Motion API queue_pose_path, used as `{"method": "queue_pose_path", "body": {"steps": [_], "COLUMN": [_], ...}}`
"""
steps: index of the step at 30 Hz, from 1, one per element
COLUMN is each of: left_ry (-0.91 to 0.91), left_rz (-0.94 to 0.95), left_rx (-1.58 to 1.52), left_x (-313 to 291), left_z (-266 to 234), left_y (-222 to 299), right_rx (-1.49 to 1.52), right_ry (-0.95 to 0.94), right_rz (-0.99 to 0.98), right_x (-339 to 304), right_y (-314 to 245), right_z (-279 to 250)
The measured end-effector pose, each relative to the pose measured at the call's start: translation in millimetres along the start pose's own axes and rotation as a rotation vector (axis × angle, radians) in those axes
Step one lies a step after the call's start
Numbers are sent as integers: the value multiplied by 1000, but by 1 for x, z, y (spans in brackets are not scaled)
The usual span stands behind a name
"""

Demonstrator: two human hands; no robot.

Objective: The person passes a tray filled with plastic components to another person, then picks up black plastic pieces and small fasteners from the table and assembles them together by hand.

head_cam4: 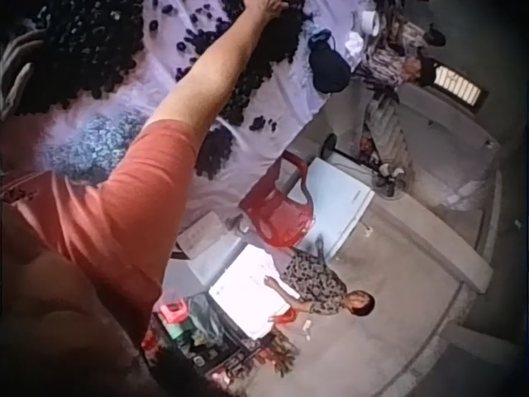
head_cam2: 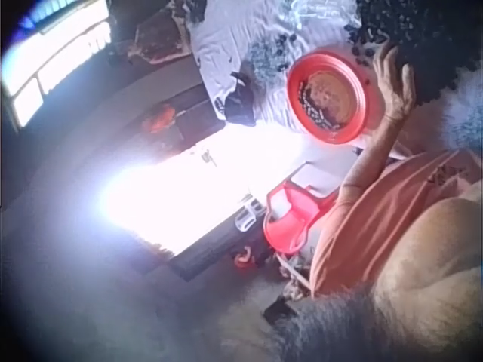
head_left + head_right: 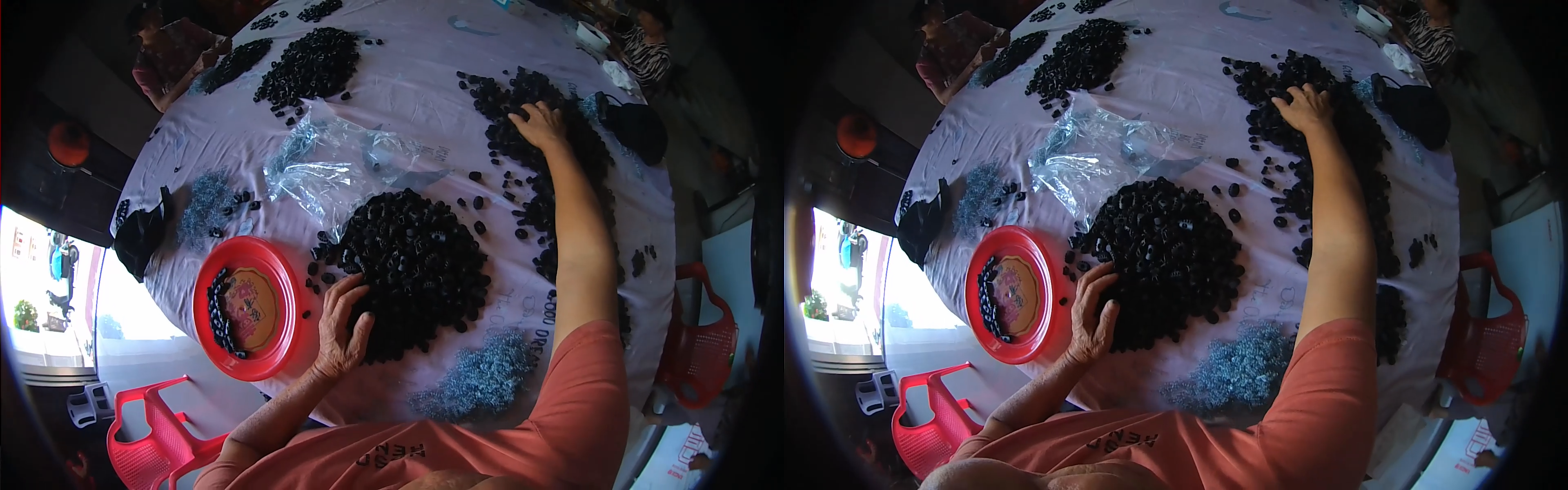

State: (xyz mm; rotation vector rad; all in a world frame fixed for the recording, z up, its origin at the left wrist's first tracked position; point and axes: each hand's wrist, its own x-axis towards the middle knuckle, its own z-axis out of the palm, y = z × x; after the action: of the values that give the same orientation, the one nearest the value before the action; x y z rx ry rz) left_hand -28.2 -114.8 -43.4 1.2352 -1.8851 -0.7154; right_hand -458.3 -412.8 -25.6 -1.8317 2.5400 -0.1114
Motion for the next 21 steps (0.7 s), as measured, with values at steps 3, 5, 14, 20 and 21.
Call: {"method": "queue_pose_path", "body": {"steps": [3,5,14,20,21], "left_ry": [13,23,64,50,54], "left_rz": [2,4,26,33,28], "left_rx": [-16,2,10,10,9], "left_x": [0,-2,-4,-1,0], "left_z": [1,2,3,3,2], "left_y": [1,-2,-3,-2,-3], "right_rx": [2,36,142,268,163], "right_ry": [48,92,-350,-131,31], "right_rz": [-81,-128,-428,-469,-388], "right_x": [-26,-54,-195,-110,-89], "right_y": [-5,-16,-65,-75,-85], "right_z": [7,8,-41,-52,-46]}}
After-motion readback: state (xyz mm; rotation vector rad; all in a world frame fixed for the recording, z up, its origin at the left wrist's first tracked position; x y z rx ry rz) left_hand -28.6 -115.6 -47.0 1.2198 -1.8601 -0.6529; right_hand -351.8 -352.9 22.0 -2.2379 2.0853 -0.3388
